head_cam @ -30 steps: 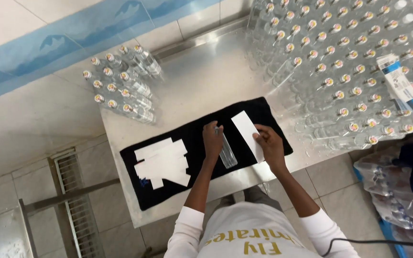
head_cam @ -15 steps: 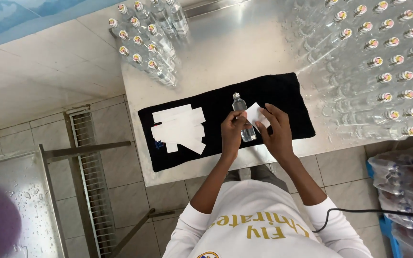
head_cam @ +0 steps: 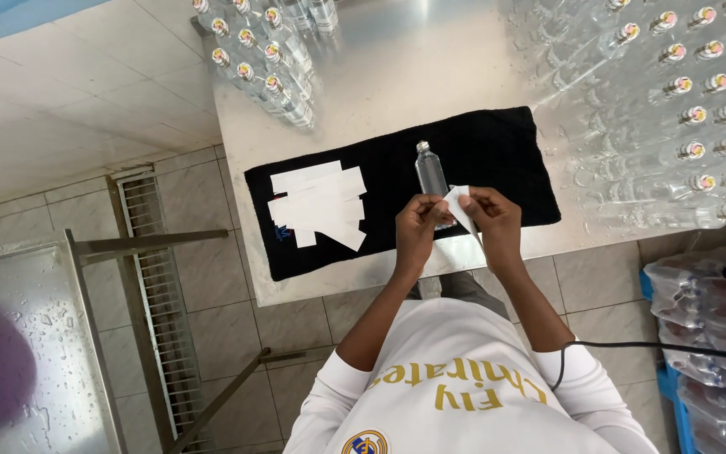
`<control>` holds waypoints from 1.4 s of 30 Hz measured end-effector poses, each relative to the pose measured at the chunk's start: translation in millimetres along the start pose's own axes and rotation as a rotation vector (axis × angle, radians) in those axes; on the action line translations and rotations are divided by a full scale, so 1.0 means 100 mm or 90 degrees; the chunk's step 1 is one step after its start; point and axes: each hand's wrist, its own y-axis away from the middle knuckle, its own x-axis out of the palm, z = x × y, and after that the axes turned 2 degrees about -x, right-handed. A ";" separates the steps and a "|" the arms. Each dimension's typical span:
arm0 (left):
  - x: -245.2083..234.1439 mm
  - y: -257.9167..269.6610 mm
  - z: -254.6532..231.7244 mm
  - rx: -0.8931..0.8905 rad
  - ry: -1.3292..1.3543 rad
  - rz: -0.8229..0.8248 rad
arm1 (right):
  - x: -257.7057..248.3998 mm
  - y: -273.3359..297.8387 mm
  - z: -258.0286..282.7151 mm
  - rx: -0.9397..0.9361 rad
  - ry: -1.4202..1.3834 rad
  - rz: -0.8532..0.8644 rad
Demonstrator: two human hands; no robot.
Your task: The person repeatedly picks up clear plastic water bottles, places them on a black mat, and wraps printed labels around them by hand. The labeled bottles are then set aside on a nearby surface.
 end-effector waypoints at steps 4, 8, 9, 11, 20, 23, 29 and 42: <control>-0.09 0.07 0.06 -0.015 0.011 -0.052 | -0.18 -0.04 -0.46 0.069 -0.097 -0.100; -0.16 -0.01 -0.24 -0.033 0.054 -0.148 | -0.23 0.25 0.15 0.083 -0.014 -0.065; -0.16 -0.04 -0.35 -0.047 0.036 -0.172 | -0.33 0.29 -0.05 0.121 0.060 0.016; -0.16 -0.08 -0.44 -0.060 0.017 -0.207 | -0.42 0.33 -0.06 0.160 0.135 0.106; 0.07 -0.10 -0.41 0.119 -0.176 0.009 | -0.33 -0.10 0.64 -0.078 0.225 0.065; 0.14 -0.05 -0.46 0.145 -0.209 0.045 | -0.29 -0.17 0.67 -0.088 0.229 0.131; 0.14 0.03 -0.47 0.196 -0.227 0.035 | -0.33 -0.15 0.47 -0.014 0.202 0.217; 0.34 0.33 -0.33 0.173 -0.194 0.008 | -0.07 0.05 0.24 -0.096 0.117 0.125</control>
